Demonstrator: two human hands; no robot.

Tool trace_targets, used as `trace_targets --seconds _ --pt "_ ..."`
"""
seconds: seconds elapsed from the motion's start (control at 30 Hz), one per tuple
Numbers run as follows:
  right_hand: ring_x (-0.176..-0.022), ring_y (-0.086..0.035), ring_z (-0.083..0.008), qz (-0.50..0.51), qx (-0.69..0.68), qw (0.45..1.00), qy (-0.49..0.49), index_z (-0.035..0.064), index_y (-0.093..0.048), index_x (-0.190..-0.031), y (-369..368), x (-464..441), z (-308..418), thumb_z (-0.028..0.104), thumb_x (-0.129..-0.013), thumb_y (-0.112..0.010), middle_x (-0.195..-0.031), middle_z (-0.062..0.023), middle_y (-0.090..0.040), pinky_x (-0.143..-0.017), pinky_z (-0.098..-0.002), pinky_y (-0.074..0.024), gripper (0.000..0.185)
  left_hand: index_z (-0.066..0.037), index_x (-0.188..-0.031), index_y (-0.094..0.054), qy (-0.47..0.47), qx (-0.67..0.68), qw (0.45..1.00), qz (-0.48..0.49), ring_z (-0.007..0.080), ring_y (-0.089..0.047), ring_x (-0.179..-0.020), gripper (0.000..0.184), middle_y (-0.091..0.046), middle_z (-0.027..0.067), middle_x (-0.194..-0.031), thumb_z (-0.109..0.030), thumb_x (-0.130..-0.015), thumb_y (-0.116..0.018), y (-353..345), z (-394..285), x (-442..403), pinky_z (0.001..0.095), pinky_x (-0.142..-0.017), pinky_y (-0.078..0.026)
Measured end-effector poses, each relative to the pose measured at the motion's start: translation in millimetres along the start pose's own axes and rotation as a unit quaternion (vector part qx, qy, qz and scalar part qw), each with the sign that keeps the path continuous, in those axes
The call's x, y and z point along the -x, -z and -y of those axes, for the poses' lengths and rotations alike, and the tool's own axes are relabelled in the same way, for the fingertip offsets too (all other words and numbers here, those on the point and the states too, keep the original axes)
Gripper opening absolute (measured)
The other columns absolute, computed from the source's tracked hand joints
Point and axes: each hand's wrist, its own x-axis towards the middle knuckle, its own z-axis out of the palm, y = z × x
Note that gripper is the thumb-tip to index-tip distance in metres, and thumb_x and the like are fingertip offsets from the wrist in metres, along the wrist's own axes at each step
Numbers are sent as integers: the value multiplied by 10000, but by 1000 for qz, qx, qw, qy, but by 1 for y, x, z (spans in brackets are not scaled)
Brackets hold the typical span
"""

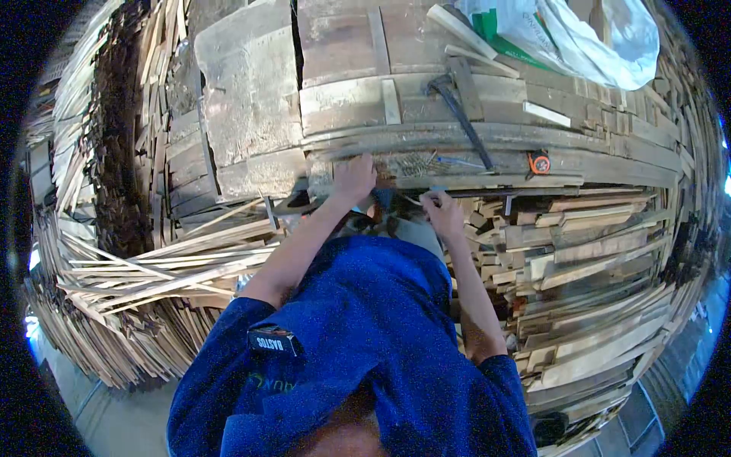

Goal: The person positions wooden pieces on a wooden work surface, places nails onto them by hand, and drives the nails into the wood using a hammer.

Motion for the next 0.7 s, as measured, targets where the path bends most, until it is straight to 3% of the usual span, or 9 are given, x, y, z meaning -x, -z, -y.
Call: trace_targets --seconds 0.1,0.23,0.37,0.4,0.43,0.47,0.5,0.6,0.7 --pt "-648 -656 -172 25 8 1000 14 -11 -669 -1062 -2 -8 20 303 -926 -656 -872 -150 -692 -615 -322 -510 343 -31 -915 -587 -17 -24 999 12 400 -684 -812 164 -689 192 -871 -187 -866 -572 -1 2 -4 529 -723 -546" --pt "-608 -584 -117 22 2 999 24 -7 -637 -1041 -4 -25 51 247 -948 -646 -724 -44 -620 -568 -280 -465 270 -34 -894 -599 6 -31 998 51 404 -685 -824 171 -691 205 -865 -199 -849 -598 2 2 -7 529 -733 -551" --pt "-656 -612 -162 48 10 998 34 -3 -633 -1111 -5 -38 64 219 -940 -646 -845 -86 -649 -623 -295 -498 281 -54 -905 -620 -11 -13 998 67 294 -687 -690 182 -681 144 -762 -229 -866 -652 12 -1 -12 439 -621 -526" --pt "-710 -626 -182 11 47 991 126 1 -629 -1138 -8 -33 73 203 -932 -648 -902 -104 -650 -661 -307 -508 289 -59 -898 -629 79 176 975 108 251 -634 -636 177 -646 109 -724 -233 -870 -652 18 -4 -15 408 -586 -488" --pt "-765 -640 -203 -26 85 972 216 6 -625 -1165 -12 -24 88 186 -924 -650 -960 -121 -650 -699 -319 -518 302 -65 -890 -637 167 356 908 143 209 -581 -582 174 -610 73 -685 -237 -875 -652 27 -9 -16 376 -551 -450" --pt "-819 -654 -224 -62 120 943 303 11 -620 -1192 -15 -18 101 170 -916 -653 -1017 -138 -650 -737 -331 -529 320 -70 -883 -645 249 520 799 172 167 -527 -528 171 -575 37 -647 -241 -879 -651 36 -14 -16 344 -515 -412" --pt "-819 -654 -224 -61 120 944 302 11 -620 -1192 -17 -15 113 170 -916 -653 -1017 -138 -650 -737 -331 -529 320 -70 -883 -645 250 520 798 173 167 -527 -528 171 -575 37 -647 -241 -879 -651 45 -18 -15 344 -515 -412" --pt "-983 -658 -319 -15 126 912 391 52 -617 -1212 -21 -10 138 162 -883 -678 -1179 -149 -630 -818 -370 -541 352 -105 -794 -605 242 716 626 191 86 -392 -502 165 -467 -37 -604 -248 -868 -643 75 -26 -12 280 -489 -337" --pt "-981 -660 -314 9 95 932 350 51 -622 -1205 -24 -11 144 143 -880 -683 -1154 -145 -638 -818 -370 -541 343 -113 -797 -607 258 739 596 179 76 -368 -488 136 -438 -38 -593 -222 -868 -643 90 -32 -13 275 -489 -327"
